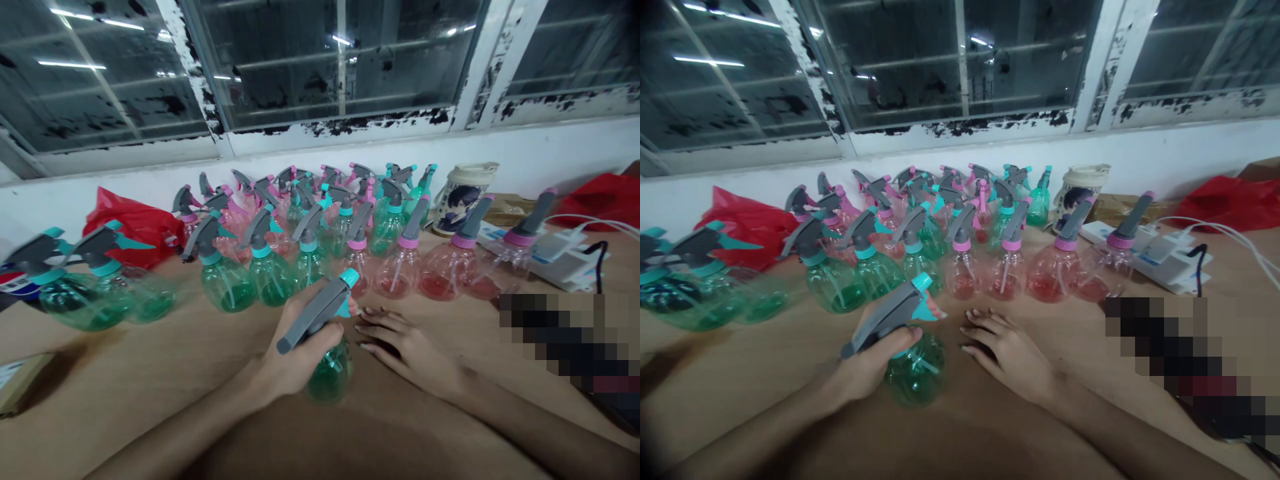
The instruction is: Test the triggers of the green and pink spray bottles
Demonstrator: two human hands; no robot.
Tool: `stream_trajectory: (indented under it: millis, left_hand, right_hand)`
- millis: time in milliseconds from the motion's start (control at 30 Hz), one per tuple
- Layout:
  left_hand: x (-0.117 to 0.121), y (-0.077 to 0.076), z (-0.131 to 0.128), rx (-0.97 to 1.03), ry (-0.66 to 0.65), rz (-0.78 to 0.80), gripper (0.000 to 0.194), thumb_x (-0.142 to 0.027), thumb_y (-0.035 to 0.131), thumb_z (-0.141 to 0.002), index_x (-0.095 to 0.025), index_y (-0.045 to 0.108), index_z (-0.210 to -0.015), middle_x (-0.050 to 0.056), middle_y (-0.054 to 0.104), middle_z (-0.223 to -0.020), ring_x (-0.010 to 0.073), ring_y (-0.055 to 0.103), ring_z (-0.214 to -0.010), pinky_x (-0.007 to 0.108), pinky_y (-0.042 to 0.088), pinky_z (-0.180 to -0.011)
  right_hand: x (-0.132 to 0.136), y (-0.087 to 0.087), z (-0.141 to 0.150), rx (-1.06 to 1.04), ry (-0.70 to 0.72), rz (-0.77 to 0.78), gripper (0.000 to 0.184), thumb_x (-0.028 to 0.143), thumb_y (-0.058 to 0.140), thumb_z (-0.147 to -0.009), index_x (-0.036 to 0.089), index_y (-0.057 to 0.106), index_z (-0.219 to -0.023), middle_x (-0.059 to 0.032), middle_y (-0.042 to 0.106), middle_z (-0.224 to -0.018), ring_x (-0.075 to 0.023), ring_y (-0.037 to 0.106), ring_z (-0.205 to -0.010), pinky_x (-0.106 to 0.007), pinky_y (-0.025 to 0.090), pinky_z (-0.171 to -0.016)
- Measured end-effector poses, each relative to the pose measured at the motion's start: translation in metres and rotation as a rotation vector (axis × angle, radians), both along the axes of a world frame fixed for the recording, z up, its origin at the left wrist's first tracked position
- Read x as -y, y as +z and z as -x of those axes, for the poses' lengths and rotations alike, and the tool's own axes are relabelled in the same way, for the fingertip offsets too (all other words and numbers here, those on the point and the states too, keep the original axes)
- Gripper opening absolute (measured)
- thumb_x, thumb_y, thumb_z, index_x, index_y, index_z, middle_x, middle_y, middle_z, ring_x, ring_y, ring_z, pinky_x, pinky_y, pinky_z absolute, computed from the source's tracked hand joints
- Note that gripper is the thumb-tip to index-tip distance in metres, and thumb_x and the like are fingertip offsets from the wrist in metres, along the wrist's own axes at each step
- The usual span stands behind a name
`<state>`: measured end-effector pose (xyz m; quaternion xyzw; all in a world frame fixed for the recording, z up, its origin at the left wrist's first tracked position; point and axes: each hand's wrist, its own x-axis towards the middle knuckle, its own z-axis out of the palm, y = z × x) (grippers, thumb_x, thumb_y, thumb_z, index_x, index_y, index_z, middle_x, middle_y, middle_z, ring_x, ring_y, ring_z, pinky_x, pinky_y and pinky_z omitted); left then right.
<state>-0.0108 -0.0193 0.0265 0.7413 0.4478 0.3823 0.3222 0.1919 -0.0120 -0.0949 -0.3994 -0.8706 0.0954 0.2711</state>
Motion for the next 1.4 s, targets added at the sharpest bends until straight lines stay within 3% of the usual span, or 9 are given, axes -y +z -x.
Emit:
stream_trajectory:
  millis: [200,533,733,867,1033,1200,1300,1400]
  left_hand:
    - [-0.001,-0.006,0.004,0.015,-0.066,-0.027,0.006,-0.016,0.046,-0.068,-0.022,0.047,-0.065,-0.004,0.039,-0.057,0.0116,0.037,-0.052,0.024,0.035,-0.048]
    - [-0.003,-0.008,-0.005,0.022,0.082,-0.062,0.012,-0.011,0.047,-0.065,-0.021,0.041,-0.066,-0.006,0.035,-0.059,0.0091,0.033,-0.051,0.021,0.031,-0.045]
    - [-0.004,-0.017,-0.004,0.005,0.06,0.015,0.015,-0.011,0.046,-0.066,-0.021,0.05,-0.076,-0.005,0.048,-0.061,0.0104,0.045,-0.053,0.023,0.038,-0.051]
    - [-0.005,-0.018,-0.003,0.0,0.053,-0.004,0.018,-0.009,0.046,-0.065,-0.021,0.05,-0.078,-0.001,0.06,-0.074,0.0124,0.055,-0.062,0.024,0.043,-0.055]
    - [-0.007,-0.02,-0.004,-0.043,0.027,0.005,0.016,-0.012,0.049,-0.07,-0.021,0.05,-0.084,0.001,0.061,-0.078,0.0151,0.061,-0.07,0.028,0.048,-0.064]
    - [-0.008,-0.022,-0.002,-0.008,-0.018,-0.041,0.03,-0.021,0.056,-0.074,-0.021,0.049,-0.102,0.005,0.064,-0.091,0.0187,0.064,-0.08,0.031,0.05,-0.07]
    - [-0.009,-0.023,-0.001,-0.054,-0.026,-0.065,0.033,-0.022,0.057,-0.073,-0.022,0.05,-0.106,0.005,0.065,-0.086,0.0195,0.064,-0.076,0.03,0.051,-0.066]
    - [-0.011,-0.024,0.0,-0.108,0.031,-0.133,0.022,-0.024,0.056,-0.074,-0.021,0.053,-0.096,0.002,0.064,-0.075,0.0164,0.062,-0.063,0.028,0.049,-0.059]
  right_hand:
    - [-0.001,-0.001,0.0,0.025,0.005,0.011,0.03,0.029,0.046,-0.088,0.023,0.055,-0.115,-0.0031,0.059,-0.119,-0.0191,0.046,-0.118,-0.041,0.036,-0.101]
    - [-0.001,-0.003,-0.001,-0.012,0.003,0.0,0.031,0.03,0.047,-0.087,0.024,0.054,-0.116,-0.0042,0.058,-0.12,-0.02,0.047,-0.117,-0.043,0.038,-0.099]
    - [0.0,-0.001,-0.001,-0.004,0.014,-0.006,0.032,0.027,0.047,-0.087,0.025,0.054,-0.118,-0.0039,0.059,-0.118,-0.0197,0.047,-0.117,-0.043,0.039,-0.098]
    - [-0.001,-0.002,-0.001,-0.01,0.018,-0.005,0.032,0.028,0.047,-0.087,0.026,0.054,-0.118,-0.0036,0.059,-0.119,-0.0202,0.047,-0.117,-0.043,0.039,-0.098]
    - [-0.001,-0.004,-0.001,-0.004,0.001,-0.004,0.033,0.028,0.047,-0.086,0.025,0.053,-0.118,-0.0033,0.058,-0.121,-0.0199,0.046,-0.118,-0.043,0.038,-0.099]
    - [0.0,-0.001,-0.001,0.024,0.01,0.008,0.033,0.029,0.046,-0.087,0.025,0.053,-0.119,-0.0043,0.058,-0.12,-0.0198,0.045,-0.118,-0.042,0.037,-0.1]
    - [0.0,-0.001,-0.001,0.024,0.006,0.003,0.034,0.029,0.046,-0.087,0.025,0.052,-0.12,-0.0038,0.057,-0.121,-0.0198,0.045,-0.118,-0.043,0.037,-0.1]
    - [0.0,-0.002,-0.002,0.038,0.01,0.003,0.034,0.028,0.046,-0.087,0.026,0.051,-0.121,-0.0033,0.057,-0.122,-0.0198,0.045,-0.119,-0.044,0.037,-0.1]
